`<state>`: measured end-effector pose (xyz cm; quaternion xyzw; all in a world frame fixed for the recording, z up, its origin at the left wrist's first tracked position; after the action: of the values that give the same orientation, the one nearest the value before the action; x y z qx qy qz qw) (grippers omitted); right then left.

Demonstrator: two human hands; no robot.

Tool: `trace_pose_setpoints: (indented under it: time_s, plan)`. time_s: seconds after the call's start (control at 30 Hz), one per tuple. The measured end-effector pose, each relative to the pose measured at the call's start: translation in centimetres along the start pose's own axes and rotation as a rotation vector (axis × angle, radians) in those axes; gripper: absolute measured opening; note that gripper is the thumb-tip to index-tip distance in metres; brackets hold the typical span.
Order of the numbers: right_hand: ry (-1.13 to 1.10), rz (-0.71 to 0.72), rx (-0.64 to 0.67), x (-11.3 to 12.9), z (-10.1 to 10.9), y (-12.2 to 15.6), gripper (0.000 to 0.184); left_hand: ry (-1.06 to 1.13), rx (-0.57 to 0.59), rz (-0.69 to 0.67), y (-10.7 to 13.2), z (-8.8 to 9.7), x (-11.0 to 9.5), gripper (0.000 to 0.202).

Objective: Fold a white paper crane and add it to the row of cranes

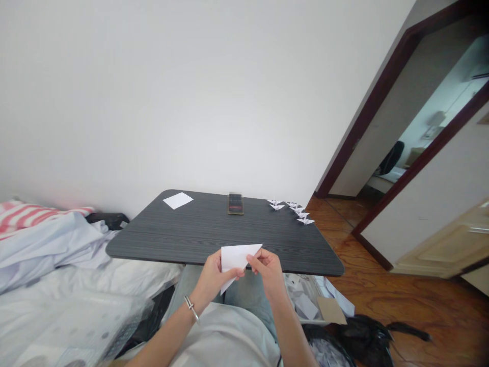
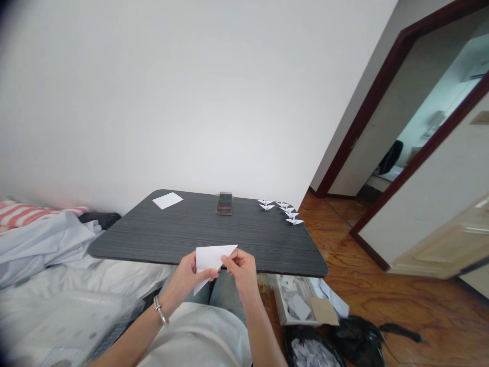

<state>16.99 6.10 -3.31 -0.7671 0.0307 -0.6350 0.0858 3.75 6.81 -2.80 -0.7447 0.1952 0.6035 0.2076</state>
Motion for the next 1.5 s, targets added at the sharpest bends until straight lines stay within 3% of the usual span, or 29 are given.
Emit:
trace_pose_setpoints:
  time_s: [0.2, 0.57, 0.63, 0.73, 0.8, 0.97, 1.13, 1.5]
  plan:
    - [-0.008, 0.009, -0.073, 0.0, 1.7, -0.2, 0.028, 0.088, 0.071, 0.085, -0.1, 0.2, 1.4, 0.054]
    - [-0.045, 0.112, -0.203, 0.5, 3.3, -0.4, 0.024, 0.039, 0.065, 0.111, 0.1, 0.4, 1.2, 0.034]
    - [-0.051, 0.091, -0.171, 0.3, 3.0, -0.5, 0.019, 0.017, 0.046, 0.095, 0.0, 0.6, 1.0, 0.030]
    - [-0.030, 0.000, 0.009, -0.2, 1.7, -0.6, 0.023, -0.022, 0.049, 0.060, 0.0, 0.7, 0.7, 0.031]
    - [0.002, -0.043, 0.051, -0.5, 0.8, -0.4, 0.022, -0.055, 0.076, 0.058, 0.0, 0.7, 0.6, 0.030]
    - [0.060, -0.037, 0.070, -0.9, -1.0, -0.2, 0.019, -0.190, 0.050, -0.012, 0.1, 0.6, 0.3, 0.026]
    - [0.050, -0.005, 0.050, -0.9, -1.5, -0.3, 0.018, -0.323, -0.014, -0.058, 0.3, 0.7, -0.2, 0.025]
    - [-0.006, 0.023, 0.052, 0.9, -1.4, 0.1, 0.024, -0.296, 0.048, -0.047, 0.3, 0.3, -0.5, 0.021]
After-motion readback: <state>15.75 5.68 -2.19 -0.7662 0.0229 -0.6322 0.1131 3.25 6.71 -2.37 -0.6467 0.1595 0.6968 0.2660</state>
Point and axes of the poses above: each hand's wrist, its own y-axis away from the middle knuckle, its own z-axis out of the back of the hand, x = y × z, the point moved 4 cm from there along -y, towards the middle knuckle, and after that the axes turned 13 degrees about x, right-handed, at the moved point
